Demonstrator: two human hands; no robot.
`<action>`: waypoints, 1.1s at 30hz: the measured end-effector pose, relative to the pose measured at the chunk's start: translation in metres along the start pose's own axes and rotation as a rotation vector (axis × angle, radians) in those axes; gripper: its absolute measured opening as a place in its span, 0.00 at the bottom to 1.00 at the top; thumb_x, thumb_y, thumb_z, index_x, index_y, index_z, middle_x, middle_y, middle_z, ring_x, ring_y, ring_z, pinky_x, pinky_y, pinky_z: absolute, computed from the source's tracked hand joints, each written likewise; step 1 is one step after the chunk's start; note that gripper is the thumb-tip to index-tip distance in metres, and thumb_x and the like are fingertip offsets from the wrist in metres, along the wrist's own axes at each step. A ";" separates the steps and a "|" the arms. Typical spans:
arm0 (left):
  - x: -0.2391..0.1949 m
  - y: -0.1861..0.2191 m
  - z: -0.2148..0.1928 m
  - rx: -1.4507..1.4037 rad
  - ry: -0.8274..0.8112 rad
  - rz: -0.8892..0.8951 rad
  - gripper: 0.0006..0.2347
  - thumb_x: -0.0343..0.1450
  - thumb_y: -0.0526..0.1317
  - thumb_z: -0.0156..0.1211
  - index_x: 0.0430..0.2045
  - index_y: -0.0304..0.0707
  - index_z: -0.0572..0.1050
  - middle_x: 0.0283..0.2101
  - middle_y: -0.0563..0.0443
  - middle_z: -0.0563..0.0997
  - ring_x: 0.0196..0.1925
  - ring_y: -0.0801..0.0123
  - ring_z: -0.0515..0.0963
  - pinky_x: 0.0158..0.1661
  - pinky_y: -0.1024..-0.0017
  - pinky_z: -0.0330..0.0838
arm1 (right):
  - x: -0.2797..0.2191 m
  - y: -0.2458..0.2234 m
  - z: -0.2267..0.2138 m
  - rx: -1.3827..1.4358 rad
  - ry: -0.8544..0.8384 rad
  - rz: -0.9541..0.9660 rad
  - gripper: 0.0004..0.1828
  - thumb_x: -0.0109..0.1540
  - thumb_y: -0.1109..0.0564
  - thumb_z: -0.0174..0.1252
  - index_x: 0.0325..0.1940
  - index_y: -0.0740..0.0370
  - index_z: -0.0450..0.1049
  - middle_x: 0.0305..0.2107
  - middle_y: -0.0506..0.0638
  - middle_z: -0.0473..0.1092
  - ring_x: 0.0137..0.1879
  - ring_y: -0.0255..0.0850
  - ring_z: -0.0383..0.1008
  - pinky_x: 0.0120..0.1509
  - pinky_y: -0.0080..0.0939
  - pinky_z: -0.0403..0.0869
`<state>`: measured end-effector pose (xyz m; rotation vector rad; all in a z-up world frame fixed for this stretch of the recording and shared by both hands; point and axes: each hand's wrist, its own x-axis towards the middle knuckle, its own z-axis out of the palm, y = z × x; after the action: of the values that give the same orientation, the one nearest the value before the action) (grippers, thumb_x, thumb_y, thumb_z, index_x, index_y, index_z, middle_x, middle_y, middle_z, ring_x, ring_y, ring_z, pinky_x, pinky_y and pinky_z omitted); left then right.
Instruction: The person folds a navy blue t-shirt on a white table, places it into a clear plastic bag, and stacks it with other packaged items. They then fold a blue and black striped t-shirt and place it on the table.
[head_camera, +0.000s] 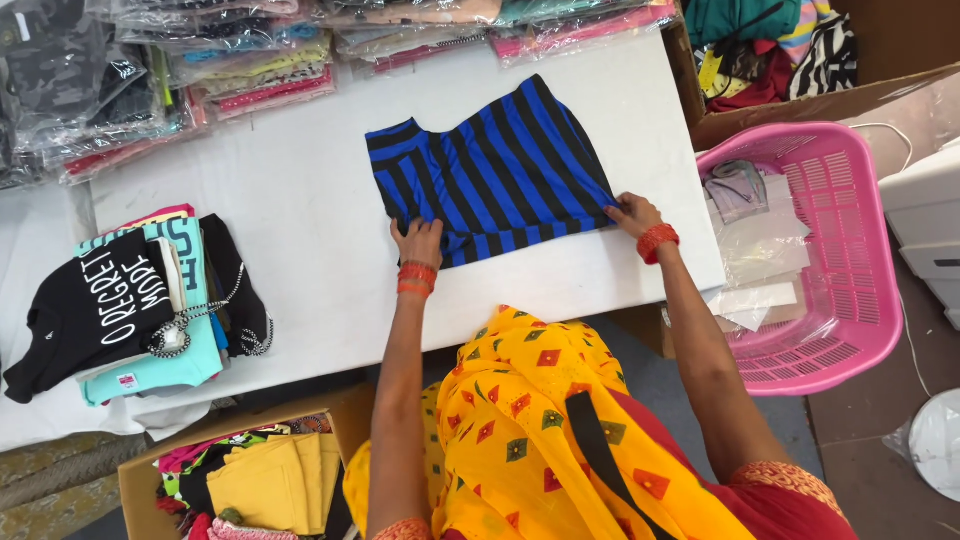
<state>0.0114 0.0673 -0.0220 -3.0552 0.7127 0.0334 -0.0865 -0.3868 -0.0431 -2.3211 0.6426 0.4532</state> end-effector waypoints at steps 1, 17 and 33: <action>-0.014 -0.003 0.003 -0.058 0.082 0.055 0.12 0.64 0.27 0.63 0.36 0.45 0.77 0.41 0.53 0.79 0.56 0.58 0.74 0.66 0.35 0.52 | -0.003 0.012 0.002 0.083 0.019 -0.028 0.17 0.64 0.43 0.62 0.45 0.57 0.79 0.30 0.50 0.77 0.36 0.40 0.76 0.43 0.40 0.73; -0.177 -0.013 -0.040 -0.320 0.338 0.183 0.05 0.61 0.28 0.61 0.26 0.35 0.77 0.44 0.50 0.81 0.46 0.57 0.75 0.47 0.62 0.69 | -0.055 0.053 0.032 0.413 -0.218 0.055 0.13 0.63 0.54 0.62 0.44 0.66 0.73 0.33 0.56 0.77 0.37 0.41 0.81 0.43 0.39 0.82; -0.192 0.004 -0.027 -0.503 -0.248 -0.161 0.08 0.60 0.28 0.62 0.29 0.38 0.81 0.43 0.44 0.80 0.43 0.49 0.79 0.43 0.58 0.76 | -0.126 -0.007 0.013 -0.228 -0.336 0.117 0.21 0.62 0.42 0.62 0.53 0.56 0.75 0.35 0.52 0.79 0.36 0.41 0.81 0.42 0.42 0.80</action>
<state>-0.1616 0.1488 0.0091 -3.4658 0.5010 0.6770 -0.1876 -0.3328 0.0118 -2.3446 0.5871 0.9917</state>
